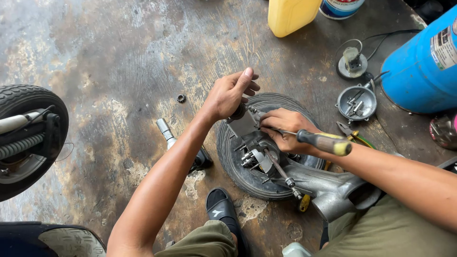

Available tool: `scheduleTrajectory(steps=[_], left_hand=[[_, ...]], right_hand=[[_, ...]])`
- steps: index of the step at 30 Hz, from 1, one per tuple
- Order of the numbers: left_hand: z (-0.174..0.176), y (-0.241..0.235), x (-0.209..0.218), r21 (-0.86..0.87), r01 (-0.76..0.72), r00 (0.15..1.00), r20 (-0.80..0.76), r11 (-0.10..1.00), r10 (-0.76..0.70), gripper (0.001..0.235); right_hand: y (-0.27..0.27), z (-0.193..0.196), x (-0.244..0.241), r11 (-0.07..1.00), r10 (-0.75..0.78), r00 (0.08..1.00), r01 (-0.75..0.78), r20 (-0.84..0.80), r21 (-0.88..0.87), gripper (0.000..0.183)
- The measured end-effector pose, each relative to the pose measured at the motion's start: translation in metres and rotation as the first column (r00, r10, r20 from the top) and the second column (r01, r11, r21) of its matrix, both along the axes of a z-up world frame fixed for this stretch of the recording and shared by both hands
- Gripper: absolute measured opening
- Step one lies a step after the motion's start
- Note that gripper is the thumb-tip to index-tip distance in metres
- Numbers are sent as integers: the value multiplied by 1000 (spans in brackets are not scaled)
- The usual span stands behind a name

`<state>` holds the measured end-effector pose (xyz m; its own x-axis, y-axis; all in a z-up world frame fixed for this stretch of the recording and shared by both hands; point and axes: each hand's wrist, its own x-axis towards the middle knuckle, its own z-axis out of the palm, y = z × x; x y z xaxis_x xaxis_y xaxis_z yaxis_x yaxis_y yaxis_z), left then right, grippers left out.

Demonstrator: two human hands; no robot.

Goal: The person sits on the workshop floor working on a scooter engine and transmission assembly resting on a tire. They reposition the metal casing, scrape at its surface with a yellow utility knife, and use a screwdriver to work on fasteners and components on the assembly.

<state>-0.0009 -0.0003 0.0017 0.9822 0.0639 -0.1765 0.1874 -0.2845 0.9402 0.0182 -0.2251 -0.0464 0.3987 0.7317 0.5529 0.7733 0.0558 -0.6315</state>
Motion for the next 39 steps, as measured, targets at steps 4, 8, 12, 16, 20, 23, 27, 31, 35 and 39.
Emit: scheduleTrajectory(steps=[4, 8, 12, 16, 20, 23, 27, 31, 35, 39], left_hand=[[-2, 0, 1, 0, 4, 1000, 0, 1000, -4, 60], [-4, -1, 0, -3, -15, 1000, -14, 1000, 15, 61], [-3, 0, 0, 9, -21, 1000, -1, 1000, 21, 61], [-2, -3, 0, 15, -24, 1000, -4, 1000, 24, 60], [-6, -2, 2, 2, -28, 1000, 5, 1000, 28, 60], [-4, -3, 1, -9, -32, 999, 1, 999, 32, 60], [-4, -3, 0, -7, -35, 999, 2, 999, 35, 60], [-6, -1, 4, -14, -20, 1000, 0, 1000, 20, 61], [-2, -4, -1, -6, -32, 999, 13, 999, 32, 60], [-2, -5, -1, -29, -39, 999, 29, 999, 40, 60]], right_hand=[[2, 2, -2, 1000, -1, 997, 1, 72, 10, 7], [3, 0, -4, 1000, 0, 991, -2, 136, 9, 6], [1, -15, 4, 1000, -21, 1000, 21, -3, 4, 5], [-2, -10, -2, 997, -50, 993, 55, -107, 45, 6], [-2, -6, -4, 996, -60, 990, 67, -125, 54, 7], [0, -13, -7, 992, -105, 990, 111, -100, 59, 8], [3, -11, -8, 992, -120, 993, 119, 3, 51, 7], [8, -16, -6, 993, -116, 991, 113, 66, 39, 3], [3, -15, -8, 990, -136, 989, 135, 50, 34, 5], [-3, -12, -11, 988, -138, 988, 143, -76, 65, 7]])
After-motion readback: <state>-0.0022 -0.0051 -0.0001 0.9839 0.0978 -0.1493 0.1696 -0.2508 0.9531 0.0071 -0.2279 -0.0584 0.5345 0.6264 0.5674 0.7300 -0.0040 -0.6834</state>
